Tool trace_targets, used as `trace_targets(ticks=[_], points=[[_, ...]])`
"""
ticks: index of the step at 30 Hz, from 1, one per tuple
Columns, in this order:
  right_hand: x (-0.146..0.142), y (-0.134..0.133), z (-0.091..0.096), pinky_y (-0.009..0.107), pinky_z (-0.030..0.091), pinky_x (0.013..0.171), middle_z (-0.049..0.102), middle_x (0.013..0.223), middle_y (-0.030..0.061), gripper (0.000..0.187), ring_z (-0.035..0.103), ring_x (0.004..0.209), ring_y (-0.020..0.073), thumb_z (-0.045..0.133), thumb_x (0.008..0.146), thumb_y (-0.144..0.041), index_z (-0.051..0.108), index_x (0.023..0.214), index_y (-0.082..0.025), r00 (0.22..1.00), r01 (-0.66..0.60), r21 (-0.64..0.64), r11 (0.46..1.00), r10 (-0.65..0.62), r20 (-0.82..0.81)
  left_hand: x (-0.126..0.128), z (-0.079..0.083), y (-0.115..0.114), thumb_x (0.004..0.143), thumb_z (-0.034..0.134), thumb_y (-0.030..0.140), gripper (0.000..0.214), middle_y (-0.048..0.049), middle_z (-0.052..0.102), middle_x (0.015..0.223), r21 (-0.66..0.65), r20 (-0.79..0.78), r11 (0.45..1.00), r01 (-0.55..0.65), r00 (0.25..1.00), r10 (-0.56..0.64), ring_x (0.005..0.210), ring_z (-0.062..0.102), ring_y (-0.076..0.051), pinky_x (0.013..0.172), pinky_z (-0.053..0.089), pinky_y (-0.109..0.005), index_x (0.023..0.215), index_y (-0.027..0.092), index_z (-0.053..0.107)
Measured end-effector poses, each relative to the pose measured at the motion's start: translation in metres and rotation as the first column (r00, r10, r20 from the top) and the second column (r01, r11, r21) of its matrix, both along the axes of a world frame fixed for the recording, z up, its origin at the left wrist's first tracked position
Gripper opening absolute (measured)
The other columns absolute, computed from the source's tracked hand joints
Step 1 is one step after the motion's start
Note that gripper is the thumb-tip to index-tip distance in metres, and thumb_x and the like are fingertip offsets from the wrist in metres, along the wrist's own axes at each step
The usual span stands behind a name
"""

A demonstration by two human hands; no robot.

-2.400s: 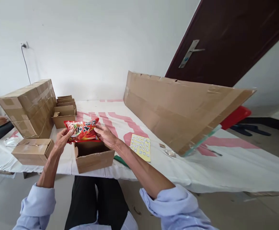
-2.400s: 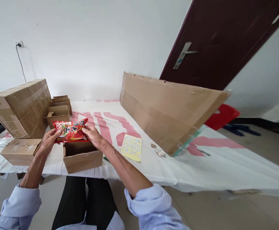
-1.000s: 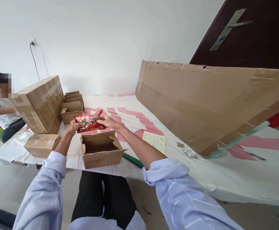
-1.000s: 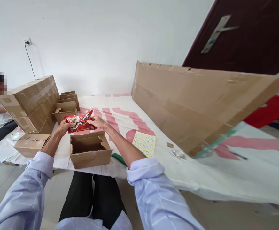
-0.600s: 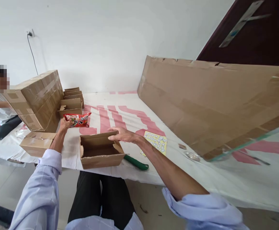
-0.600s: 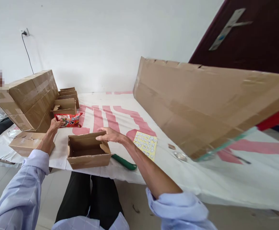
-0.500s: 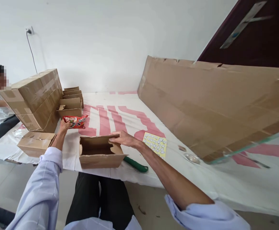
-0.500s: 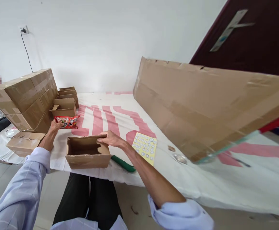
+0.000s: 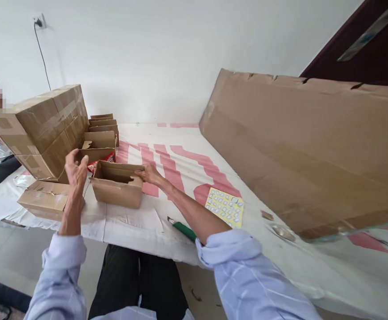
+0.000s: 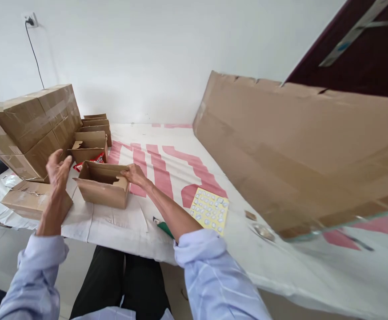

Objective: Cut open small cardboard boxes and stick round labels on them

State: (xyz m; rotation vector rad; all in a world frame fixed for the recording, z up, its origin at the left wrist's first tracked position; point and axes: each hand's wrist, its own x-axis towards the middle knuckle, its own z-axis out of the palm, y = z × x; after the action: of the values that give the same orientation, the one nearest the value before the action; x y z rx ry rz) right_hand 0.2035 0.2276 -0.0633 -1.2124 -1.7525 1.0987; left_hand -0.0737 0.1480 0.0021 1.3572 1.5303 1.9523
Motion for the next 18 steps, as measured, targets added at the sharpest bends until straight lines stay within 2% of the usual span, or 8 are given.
trace_targets(ticks=[1,3,5,7,9,11,14,18], points=[[-0.011,0.006,0.001,0.026,0.043,0.058,0.059,0.058,-0.0010,0.030,0.057,0.064,0.0149,0.078,0.078,-0.041,0.062,0.066,-0.019,1.000,0.004,0.007,1.000,-0.004,0.001,0.004,0.000,-0.021,0.089,0.081,0.031,0.027,-0.0059,0.070,0.127,0.072,-0.083,0.992,-0.100,0.991,0.106,0.121,0.064,-0.022,0.101,0.051,-0.030,0.113,0.023,0.073],[-0.032,0.016,0.004,0.026,0.047,0.063,0.065,0.065,0.0008,0.024,0.061,0.070,0.0163,0.077,0.079,-0.038,0.066,0.071,-0.018,1.000,0.011,0.021,1.000,-0.011,-0.001,0.016,-0.011,-0.059,0.091,0.076,0.031,0.016,-0.0038,0.072,0.114,0.066,-0.224,0.992,-0.108,0.967,0.120,0.107,0.067,-0.022,0.093,0.053,-0.030,0.106,0.025,0.073],[-0.051,0.021,0.008,0.027,0.051,0.070,0.073,0.078,0.0029,0.018,0.066,0.078,0.0183,0.075,0.081,-0.035,0.070,0.083,-0.018,1.000,0.017,0.040,0.999,-0.016,-0.008,0.030,-0.033,-0.081,0.089,0.076,0.031,0.009,-0.0034,0.074,0.097,-0.137,-0.354,0.991,0.001,0.934,-0.050,0.092,0.070,-0.023,0.085,0.053,-0.033,0.094,0.025,0.072],[-0.062,0.021,0.013,0.030,0.055,0.080,0.078,0.096,0.0054,0.018,0.070,0.091,0.0210,0.073,0.083,-0.032,0.073,0.096,-0.019,1.000,0.027,0.070,0.997,-0.026,-0.016,0.040,-0.059,-0.081,0.083,0.081,0.030,0.014,-0.0051,0.076,0.095,-0.388,-0.403,0.922,-0.002,0.900,-0.168,0.094,0.072,-0.026,0.084,0.051,-0.035,0.090,0.025,0.070],[-0.062,0.014,0.016,0.035,0.057,0.091,0.078,0.113,0.0087,0.024,0.071,0.105,0.0244,0.072,0.085,-0.029,0.073,0.107,-0.020,0.999,0.045,0.103,0.994,-0.044,-0.016,0.043,-0.081,-0.061,0.082,0.083,0.031,0.019,-0.0065,0.078,0.092,-0.532,-0.403,0.843,-0.079,0.899,-0.170,0.094,0.073,-0.030,0.083,0.050,-0.037,0.092,0.025,0.068],[-0.050,-0.003,0.017,0.039,0.057,0.098,0.075,0.127,0.0119,0.030,0.070,0.114,0.0270,0.070,0.086,-0.027,0.073,0.115,-0.021,0.998,0.060,0.130,0.990,-0.060,-0.008,0.041,-0.094,-0.033,0.083,0.082,0.035,0.022,-0.0068,0.077,0.088,-0.579,-0.402,0.803,-0.140,0.906,-0.132,0.092,0.073,-0.031,0.083,0.050,-0.038,0.093,0.025,0.066],[-0.012,-0.046,0.012,0.042,0.060,0.095,0.072,0.136,0.0127,0.035,0.071,0.115,0.0269,0.067,0.091,-0.030,0.070,0.124,-0.022,0.999,0.035,0.218,0.975,-0.035,-0.005,0.035,-0.098,0.010,0.085,0.079,0.043,0.025,-0.0095,0.077,0.092,-0.597,-0.420,0.769,-0.228,0.906,-0.057,0.100,0.073,-0.035,0.090,0.050,-0.042,0.095,0.025,0.065],[0.050,-0.119,-0.011,0.042,0.061,0.096,0.075,0.124,0.0089,0.030,0.073,0.114,0.0256,0.061,0.099,-0.035,0.070,0.126,-0.025,0.994,0.079,0.353,0.932,-0.102,0.048,0.028,-0.095,0.056,0.090,0.073,0.049,0.028,-0.0175,0.076,0.109,-0.593,-0.445,0.741,-0.315,0.895,0.025,0.118,0.068,-0.041,0.102,0.048,-0.050,0.097,0.023,0.067]])
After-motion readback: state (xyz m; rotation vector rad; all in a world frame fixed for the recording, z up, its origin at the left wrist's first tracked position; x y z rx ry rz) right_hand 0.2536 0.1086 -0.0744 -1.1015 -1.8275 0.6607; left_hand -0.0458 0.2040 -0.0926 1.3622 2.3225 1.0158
